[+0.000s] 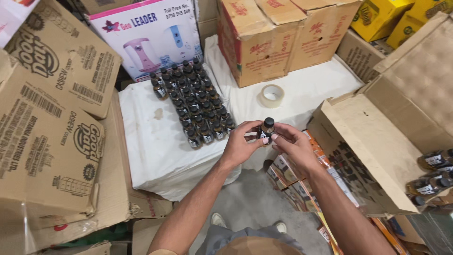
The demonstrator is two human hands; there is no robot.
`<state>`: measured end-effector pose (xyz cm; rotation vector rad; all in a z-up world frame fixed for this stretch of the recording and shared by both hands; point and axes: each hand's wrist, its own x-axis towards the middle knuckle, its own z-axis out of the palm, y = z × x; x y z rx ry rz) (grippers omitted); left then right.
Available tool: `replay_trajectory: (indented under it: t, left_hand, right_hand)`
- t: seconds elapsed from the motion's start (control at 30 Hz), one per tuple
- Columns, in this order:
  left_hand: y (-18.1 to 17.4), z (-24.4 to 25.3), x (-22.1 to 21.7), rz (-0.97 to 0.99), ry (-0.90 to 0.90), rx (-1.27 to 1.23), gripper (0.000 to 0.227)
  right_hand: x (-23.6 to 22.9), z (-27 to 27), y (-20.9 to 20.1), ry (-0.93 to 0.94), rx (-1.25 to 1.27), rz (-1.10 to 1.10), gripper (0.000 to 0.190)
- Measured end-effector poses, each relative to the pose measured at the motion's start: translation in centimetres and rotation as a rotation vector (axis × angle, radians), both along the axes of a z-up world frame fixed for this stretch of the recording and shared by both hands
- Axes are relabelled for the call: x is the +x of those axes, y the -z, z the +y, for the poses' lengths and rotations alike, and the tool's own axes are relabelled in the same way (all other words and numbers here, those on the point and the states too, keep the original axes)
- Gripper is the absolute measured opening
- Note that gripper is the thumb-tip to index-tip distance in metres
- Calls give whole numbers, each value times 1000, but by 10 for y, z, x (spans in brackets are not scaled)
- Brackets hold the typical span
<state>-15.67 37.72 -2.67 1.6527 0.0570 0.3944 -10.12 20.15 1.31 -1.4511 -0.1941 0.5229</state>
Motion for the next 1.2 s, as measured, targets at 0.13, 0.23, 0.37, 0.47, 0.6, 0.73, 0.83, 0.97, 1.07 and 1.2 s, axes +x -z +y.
replay_trajectory:
  t: [0.13, 0.23, 0.37, 0.47, 0.6, 0.73, 0.83, 0.97, 1.07, 1.2]
  left_hand:
    - [4, 64, -37, 2, -85, 15, 57]
    - [-4, 107, -68, 17, -184, 98, 57]
    - [-1, 153, -100, 40, -274, 120, 63]
    - [9, 180, -116, 80, -328, 142, 60]
    - [18, 207, -132, 143, -433, 141, 55]
    - [46, 231, -136, 237, -539, 176, 56]
    - [66, 251, -131, 306, -606, 207, 54]
    - [93, 276, -112, 334, -694, 270, 51]
    - [104, 297, -95, 336, -719, 301, 51]
    - [90, 314, -65, 319, -705, 253, 51]
  right_hand:
    - [-37, 73, 4, -28, -43, 105, 46]
    - [-60, 128, 15, -31, -25, 233, 53]
    - [-84, 185, 38, -142, -4, 461, 54]
    - [-101, 222, 54, -183, 63, 586, 54]
    - [-117, 267, 67, -177, 134, 712, 59]
    - [-120, 302, 78, -169, 136, 787, 55]
    - [-116, 327, 98, -214, 59, 800, 38]
    - [-105, 355, 122, -274, 1, 762, 39]
    - [-91, 382, 148, -284, -4, 740, 35]
    - [-80, 405, 119, -278, -10, 752, 44]
